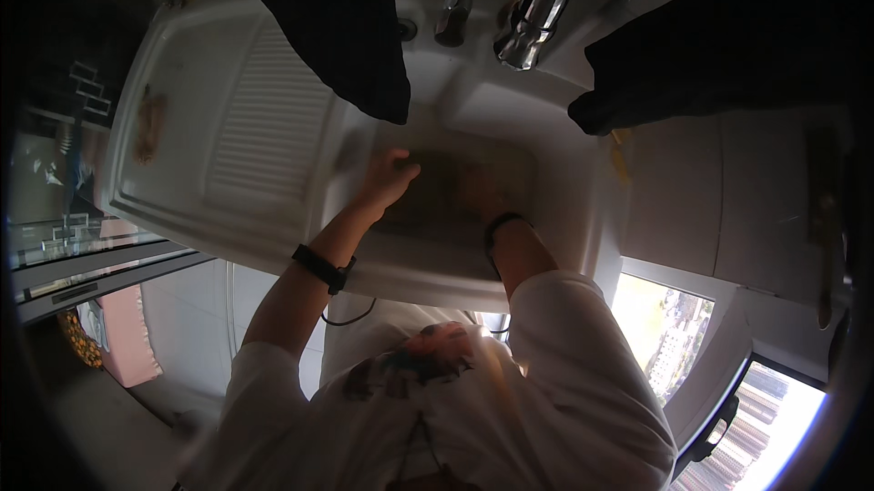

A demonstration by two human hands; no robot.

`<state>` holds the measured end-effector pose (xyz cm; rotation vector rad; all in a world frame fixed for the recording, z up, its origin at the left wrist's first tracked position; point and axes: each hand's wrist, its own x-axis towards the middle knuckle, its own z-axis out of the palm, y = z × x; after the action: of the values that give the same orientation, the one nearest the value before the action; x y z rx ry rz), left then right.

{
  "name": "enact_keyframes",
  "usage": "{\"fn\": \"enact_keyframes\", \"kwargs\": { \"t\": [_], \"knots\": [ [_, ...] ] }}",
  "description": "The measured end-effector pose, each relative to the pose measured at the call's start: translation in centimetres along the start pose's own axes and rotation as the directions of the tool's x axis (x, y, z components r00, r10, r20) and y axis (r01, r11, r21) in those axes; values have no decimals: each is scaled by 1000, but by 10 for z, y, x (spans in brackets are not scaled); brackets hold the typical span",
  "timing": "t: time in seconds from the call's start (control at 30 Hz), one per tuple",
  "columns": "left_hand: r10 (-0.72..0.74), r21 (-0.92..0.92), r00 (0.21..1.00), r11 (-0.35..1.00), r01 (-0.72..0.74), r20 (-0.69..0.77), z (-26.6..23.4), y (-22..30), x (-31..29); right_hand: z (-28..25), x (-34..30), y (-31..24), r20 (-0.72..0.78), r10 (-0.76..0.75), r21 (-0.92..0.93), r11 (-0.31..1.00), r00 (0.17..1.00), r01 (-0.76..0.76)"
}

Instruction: The person wipes the floor with a cloth, then moves to a sink to wash and rinse the cloth under running water. After wringing it out, the person dries their hands with a towel and applies lotion to their hands.

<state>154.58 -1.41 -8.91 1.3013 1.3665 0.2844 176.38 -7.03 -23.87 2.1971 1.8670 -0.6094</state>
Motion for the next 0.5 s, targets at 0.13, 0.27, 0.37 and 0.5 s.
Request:
{"fn": "enact_keyframes", "kwargs": {
  "t": [0.13, 0.27, 0.37, 0.5],
  "knots": [
    [-31, -18, 998, 999, 32, 50, -5, -7, 18, 14, 5, 30, 68, -27, 436, 900, 997, -5],
    [-195, -89, 972, 974, 207, 132, -5, -12, 28, 12, 16, 48, 63, 341, 291, 893, 938, -344],
    [-372, -227, 903, 880, 417, 215, 10, -12, 31, -3, 23, 2, -35, 324, 320, 900, 946, -296],
    [-558, -294, 799, 742, 602, 224, 29, -6, 35, -68, -11, -48, 123, 175, 844, 499, 977, -196]
  ]
}}
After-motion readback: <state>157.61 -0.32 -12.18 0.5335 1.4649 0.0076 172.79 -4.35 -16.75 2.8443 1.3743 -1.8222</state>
